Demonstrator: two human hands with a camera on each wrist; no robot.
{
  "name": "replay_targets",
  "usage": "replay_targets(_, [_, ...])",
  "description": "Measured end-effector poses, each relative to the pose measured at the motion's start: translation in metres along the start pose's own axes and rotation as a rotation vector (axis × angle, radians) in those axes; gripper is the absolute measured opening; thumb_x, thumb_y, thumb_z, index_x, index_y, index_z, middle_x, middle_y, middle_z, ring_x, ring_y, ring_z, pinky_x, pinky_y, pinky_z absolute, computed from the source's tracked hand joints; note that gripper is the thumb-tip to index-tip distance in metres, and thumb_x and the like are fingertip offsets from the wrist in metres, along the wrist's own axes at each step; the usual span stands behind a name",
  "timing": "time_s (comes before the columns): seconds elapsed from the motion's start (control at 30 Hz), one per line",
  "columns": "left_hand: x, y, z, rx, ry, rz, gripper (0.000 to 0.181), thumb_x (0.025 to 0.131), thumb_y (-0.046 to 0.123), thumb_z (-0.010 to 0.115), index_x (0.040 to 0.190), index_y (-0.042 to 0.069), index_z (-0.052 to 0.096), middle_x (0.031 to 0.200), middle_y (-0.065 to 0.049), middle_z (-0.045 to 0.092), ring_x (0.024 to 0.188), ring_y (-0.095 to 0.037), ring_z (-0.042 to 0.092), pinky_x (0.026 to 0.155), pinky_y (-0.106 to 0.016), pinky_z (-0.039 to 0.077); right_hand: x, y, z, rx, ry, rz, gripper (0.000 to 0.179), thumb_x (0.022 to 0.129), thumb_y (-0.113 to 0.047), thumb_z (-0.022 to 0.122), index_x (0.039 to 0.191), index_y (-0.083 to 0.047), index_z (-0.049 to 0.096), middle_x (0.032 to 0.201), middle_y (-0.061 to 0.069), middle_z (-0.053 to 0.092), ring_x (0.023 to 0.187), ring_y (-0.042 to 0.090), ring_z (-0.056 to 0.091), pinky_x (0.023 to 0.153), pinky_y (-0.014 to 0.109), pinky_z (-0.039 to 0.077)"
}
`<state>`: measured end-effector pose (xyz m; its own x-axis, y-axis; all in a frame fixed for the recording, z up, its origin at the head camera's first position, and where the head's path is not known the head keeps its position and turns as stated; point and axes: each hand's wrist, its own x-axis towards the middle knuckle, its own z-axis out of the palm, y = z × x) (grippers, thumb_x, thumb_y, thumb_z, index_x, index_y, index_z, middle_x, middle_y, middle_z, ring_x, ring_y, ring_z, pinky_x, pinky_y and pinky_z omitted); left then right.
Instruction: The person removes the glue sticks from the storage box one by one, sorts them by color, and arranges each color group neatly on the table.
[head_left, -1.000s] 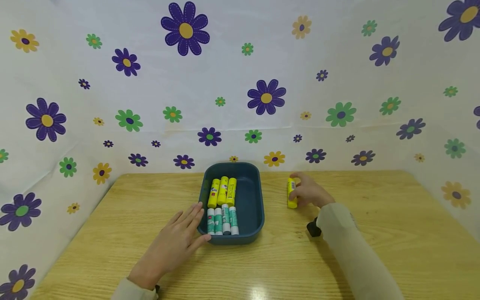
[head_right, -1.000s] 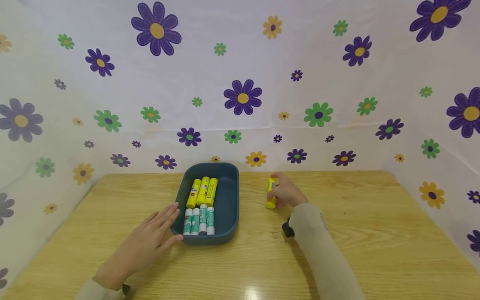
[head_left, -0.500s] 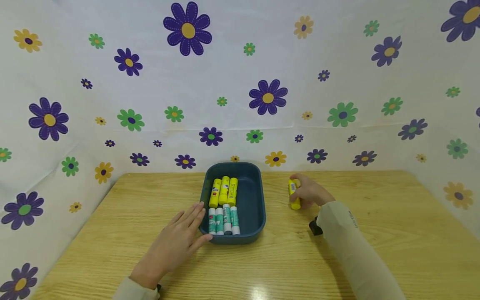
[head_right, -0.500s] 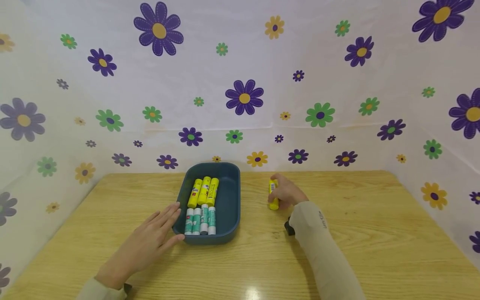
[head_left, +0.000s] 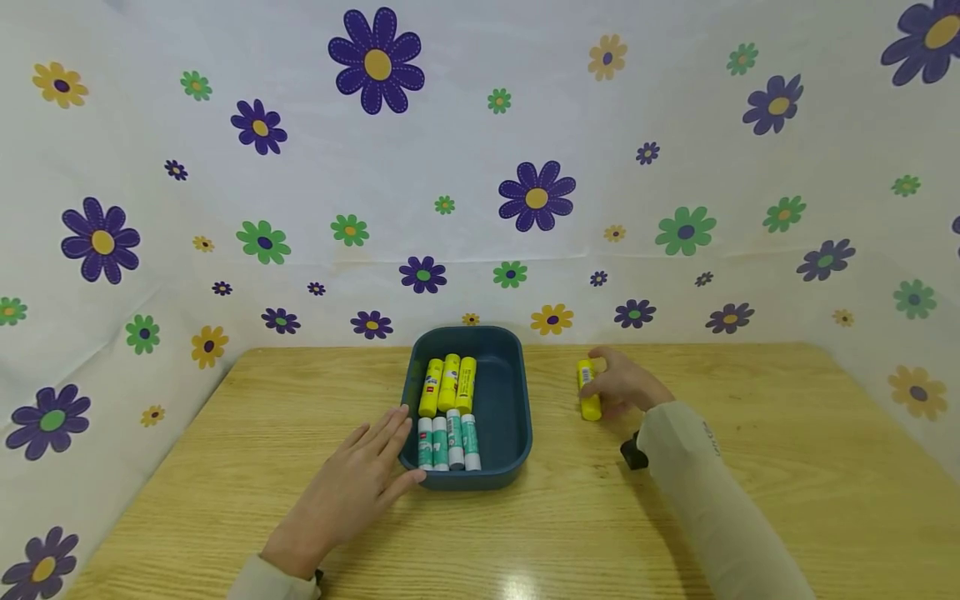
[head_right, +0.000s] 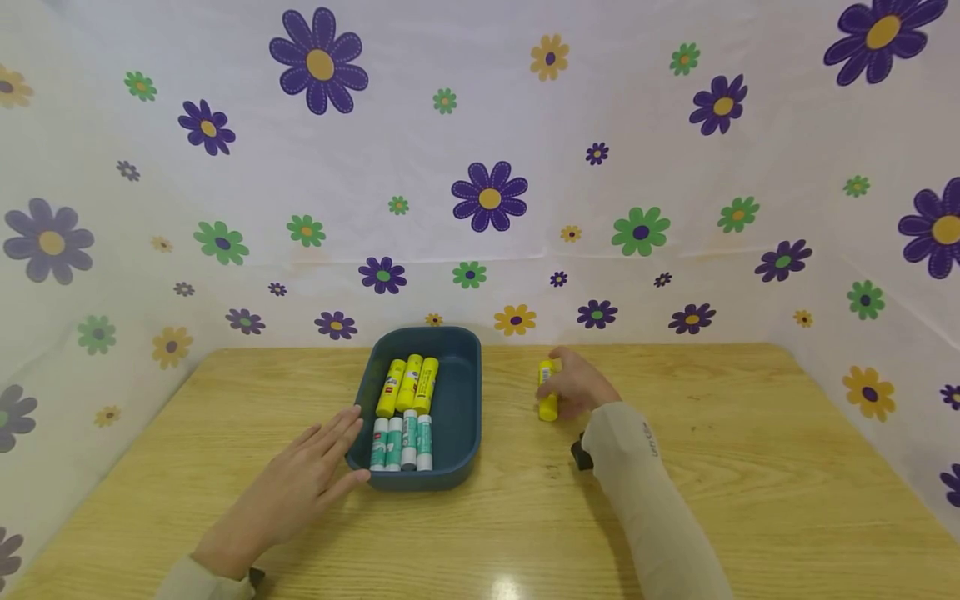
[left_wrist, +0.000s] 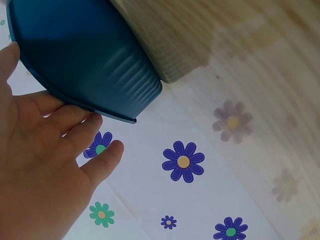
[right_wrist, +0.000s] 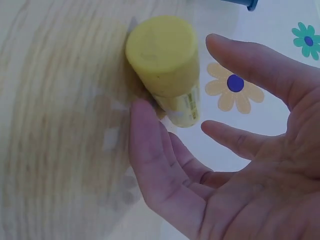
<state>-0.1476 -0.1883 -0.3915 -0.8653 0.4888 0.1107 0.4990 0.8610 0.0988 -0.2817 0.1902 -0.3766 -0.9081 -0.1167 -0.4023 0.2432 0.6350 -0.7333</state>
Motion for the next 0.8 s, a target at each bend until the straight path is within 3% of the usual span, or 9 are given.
replay_targets(0.2, [0.0,0.0,0.0,0.0,0.001,0.002,0.07,0.105,0.046,0.052,0.151,-0.006,0.041,0.162,-0.02,0.032,0.149,-0.035,0.03,0.117,-0.057,0.03,-0.007,-0.01,-0.011,0.074,0.011,-0.053,0.078,0.095,-0.009,0.067,0.156,0.003,0.02,0.143,0.035,0.04,0.124,0.049,0.049,0.09,0.05,0.058])
replay_targets(0.43, [0.0,0.0,0.0,0.007,0.002,-0.001,0.071,0.105,0.046,0.051,0.152,-0.005,0.041,0.162,-0.019,0.031,0.149,-0.034,0.029,0.117,-0.057,0.03,-0.015,-0.029,-0.023,0.187,0.0,-0.124,0.075,0.097,-0.008,0.065,0.156,0.005,0.021,0.143,0.035,0.044,0.129,0.05,0.047,0.091,0.051,0.057])
replay_targets(0.8, [0.0,0.002,-0.001,0.004,-0.009,-0.002,0.07,0.105,0.045,0.052,0.151,-0.006,0.041,0.162,-0.02,0.031,0.149,-0.035,0.029,0.117,-0.057,0.029,-0.018,-0.047,-0.016,0.362,-0.046,-0.209,0.066,0.1,-0.006,0.059,0.155,0.004,0.025,0.14,0.033,0.047,0.131,0.051,0.047,0.098,0.055,0.051])
